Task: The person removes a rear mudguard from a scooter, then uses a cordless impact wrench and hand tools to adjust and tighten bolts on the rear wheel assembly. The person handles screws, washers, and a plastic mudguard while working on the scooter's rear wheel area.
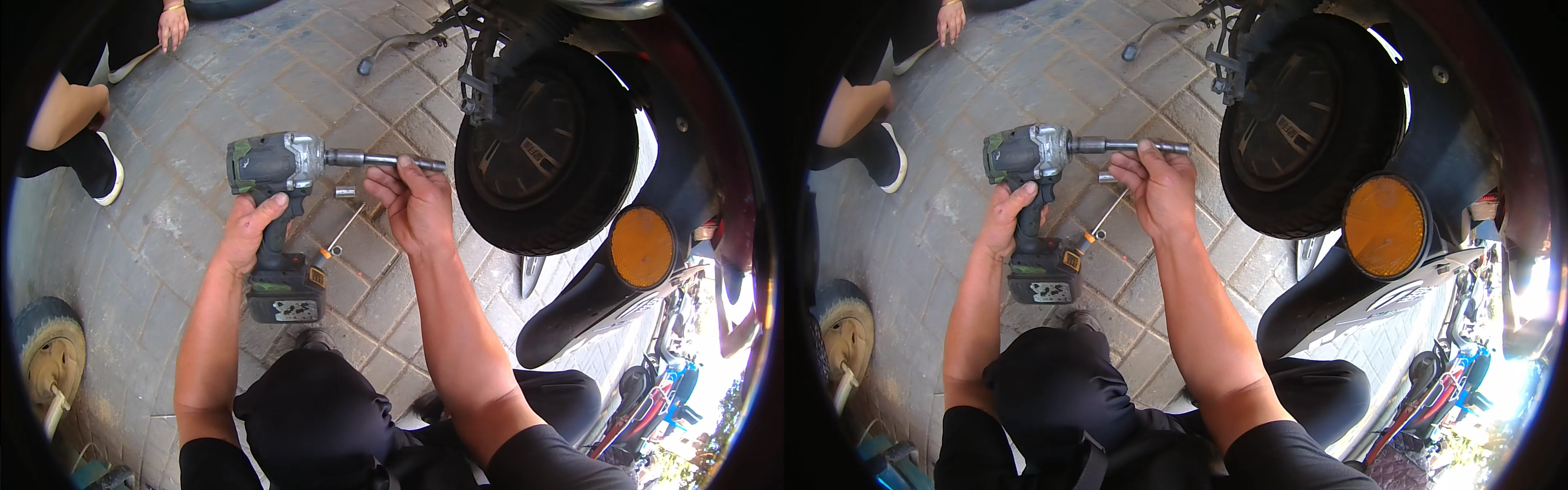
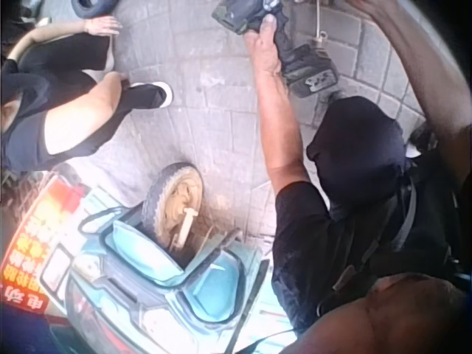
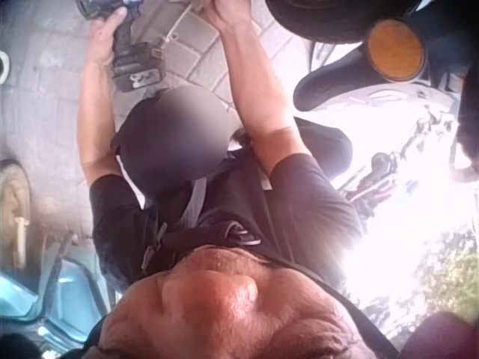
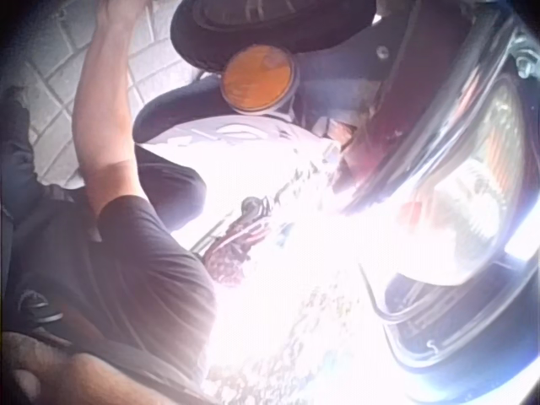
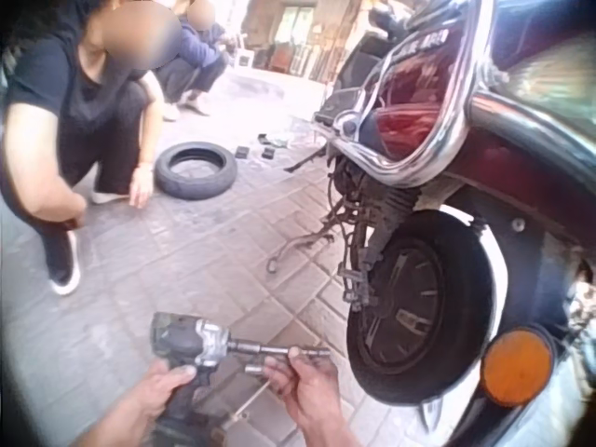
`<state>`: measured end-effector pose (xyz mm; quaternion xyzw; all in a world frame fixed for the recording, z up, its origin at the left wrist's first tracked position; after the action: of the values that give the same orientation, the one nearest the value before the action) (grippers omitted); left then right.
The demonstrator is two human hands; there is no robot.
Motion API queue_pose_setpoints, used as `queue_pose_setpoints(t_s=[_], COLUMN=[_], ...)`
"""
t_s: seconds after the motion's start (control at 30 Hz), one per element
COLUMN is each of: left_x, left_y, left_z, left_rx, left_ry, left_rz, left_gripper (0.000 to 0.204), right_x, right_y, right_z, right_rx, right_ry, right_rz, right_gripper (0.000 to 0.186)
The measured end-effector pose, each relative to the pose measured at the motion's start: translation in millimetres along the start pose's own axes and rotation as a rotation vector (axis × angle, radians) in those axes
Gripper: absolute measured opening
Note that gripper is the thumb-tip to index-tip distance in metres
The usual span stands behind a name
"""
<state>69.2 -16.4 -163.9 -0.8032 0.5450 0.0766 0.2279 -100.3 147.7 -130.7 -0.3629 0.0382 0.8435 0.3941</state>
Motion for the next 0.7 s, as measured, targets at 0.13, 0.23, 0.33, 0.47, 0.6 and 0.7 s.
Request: queue_pose_setpoints(t_s=[0.13,0.23,0.33,0.47,0.6,0.7], left_x=[3,5,10,14,13,9], left_y=[8,21,43,83,119,138], left_z=[-11,-14,-17,-33,-48,-52], left_rx=[-0.041,-0.055,-0.037,-0.120,-0.116,-0.068], left_ry=[0.058,0.029,0.013,0.063,0.136,0.198], left_rz=[0.025,0.017,-0.029,0.005,0.083,0.111], left_gripper=[0.035,0.035,0.036,0.034,0.035,0.037], right_x=[-8,-10,2,47,101,135], right_y=[6,5,-9,-59,-115,-135], right_z=[4,-1,-8,-21,-32,-19], right_rx=[-0.006,-0.025,-0.091,-0.257,-0.352,-0.307], right_ry=[-0.010,0.047,-0.017,-0.175,-0.204,-0.231], right_rz=[-0.001,0.012,0.001,-0.134,-0.305,-0.450], right_gripper=[0.013,0.016,0.026,0.036,0.033,0.031])
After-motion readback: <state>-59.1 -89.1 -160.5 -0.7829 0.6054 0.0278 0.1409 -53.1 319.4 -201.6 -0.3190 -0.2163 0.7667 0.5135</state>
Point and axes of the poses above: each hand's wrist, its own y-axis towards the middle knuckle, its own x-axis out of the back of the hand, z = x × y, the point moved 5 cm from there along y, towards the middle knuckle, and after that the axes turned 12 degrees about z, right-handed, at the moved point
